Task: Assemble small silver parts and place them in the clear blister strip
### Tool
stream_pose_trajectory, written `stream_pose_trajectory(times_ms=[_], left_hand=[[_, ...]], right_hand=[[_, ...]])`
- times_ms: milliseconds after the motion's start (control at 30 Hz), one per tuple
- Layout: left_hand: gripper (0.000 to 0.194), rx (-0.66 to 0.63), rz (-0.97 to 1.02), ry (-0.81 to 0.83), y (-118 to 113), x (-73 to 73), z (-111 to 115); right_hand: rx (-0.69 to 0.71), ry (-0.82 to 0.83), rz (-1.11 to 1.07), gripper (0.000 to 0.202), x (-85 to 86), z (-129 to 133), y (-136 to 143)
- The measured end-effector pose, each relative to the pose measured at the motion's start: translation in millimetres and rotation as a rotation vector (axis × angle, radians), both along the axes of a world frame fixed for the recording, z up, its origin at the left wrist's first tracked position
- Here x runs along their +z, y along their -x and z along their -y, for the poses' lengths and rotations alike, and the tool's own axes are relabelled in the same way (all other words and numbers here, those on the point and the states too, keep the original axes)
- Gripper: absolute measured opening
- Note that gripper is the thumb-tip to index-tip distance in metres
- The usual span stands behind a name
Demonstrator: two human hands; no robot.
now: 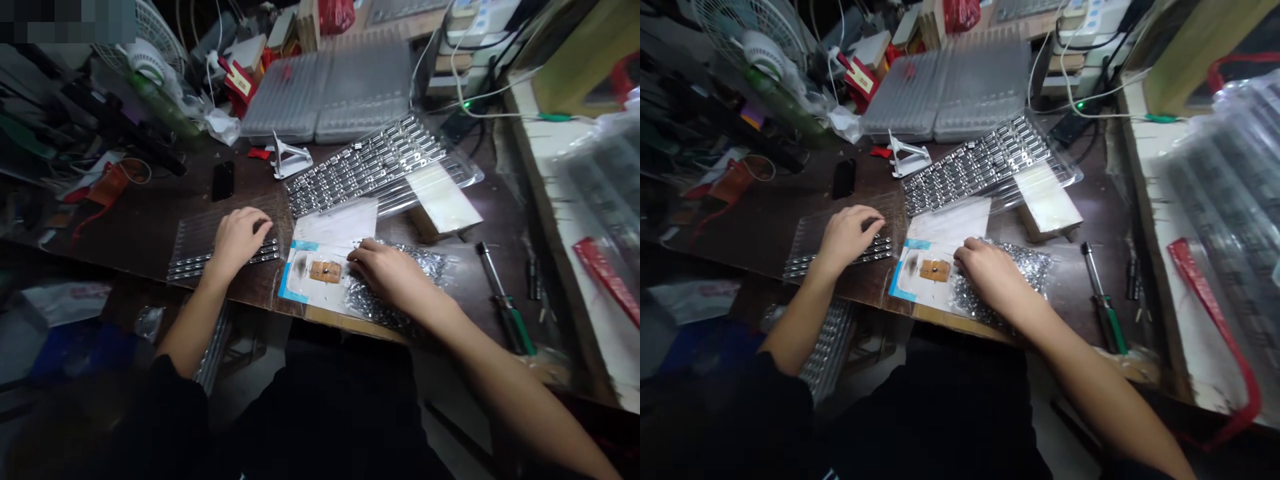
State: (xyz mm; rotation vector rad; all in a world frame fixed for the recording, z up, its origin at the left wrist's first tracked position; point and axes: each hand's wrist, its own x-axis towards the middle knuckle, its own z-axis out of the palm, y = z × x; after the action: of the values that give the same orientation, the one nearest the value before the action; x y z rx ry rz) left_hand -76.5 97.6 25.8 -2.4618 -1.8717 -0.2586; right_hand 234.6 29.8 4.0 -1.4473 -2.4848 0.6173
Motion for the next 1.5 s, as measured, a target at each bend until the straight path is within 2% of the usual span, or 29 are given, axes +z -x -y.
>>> stream_pose_trajectory(times_ms=[133, 233, 333, 433, 533, 700, 833, 967, 1100, 1267, 1500], left_hand=[[0.021, -0.181, 0.157, 0.055, -51.7, -11.0, -10.9], [0.018, -0.183, 0.187, 0.012, -87.2, -21.8, -20.5], [0.008, -0.144, 0.226, -0.022, -100.4, -29.3, -29.0], [0.004, -0.170, 0.297, -0.018, -96.0, -31.8, -31.0], [0.002, -0.178, 0.385, -0.005, -86.7, -27.2, -23.0], [0.009, -0.177, 0.668, 0.103, -71.3, -18.4, 15.2], [0.015, -0.171, 0.850, 0.219, -65.5, -30.0, 51.7], [0.006, -0.130, 0.927, 0.294, -67.4, -48.7, 71.0], [0.010, -0.143, 0.945, 0.242, -68.2, -58.3, 75.4], [0.004, -0.217, 0.891, 0.196, -66.7, -58.7, 77.5], [0.002, -0.207, 0.844, 0.203, -67.8, -61.4, 79.8]], right_hand=[[-0.003, 0.044, -0.162, 0.023, -7.1, -4.4, -0.2], [-0.005, -0.006, -0.313, 0.024, -11.2, -6.4, -1.6], [0.005, -0.058, -0.415, 0.031, -10.5, -4.7, -0.5], [0.004, -0.050, -0.438, 0.029, -9.2, -1.7, 4.9], [0.020, -0.025, -0.431, 0.027, -10.4, -0.5, 11.0], [0.053, -0.007, -0.439, 0.026, -12.3, -2.1, 15.1], [0.068, 0.012, -0.441, 0.026, -10.9, -2.6, 18.2], [0.065, 0.026, -0.436, 0.026, -10.6, -1.4, 22.7], [0.044, 0.041, -0.408, 0.025, -12.0, -0.7, 24.7], [0.053, 0.020, -0.411, 0.024, -14.7, -0.6, 24.1], [0.043, 0.002, -0.336, 0.022, -13.0, 2.9, 27.6]])
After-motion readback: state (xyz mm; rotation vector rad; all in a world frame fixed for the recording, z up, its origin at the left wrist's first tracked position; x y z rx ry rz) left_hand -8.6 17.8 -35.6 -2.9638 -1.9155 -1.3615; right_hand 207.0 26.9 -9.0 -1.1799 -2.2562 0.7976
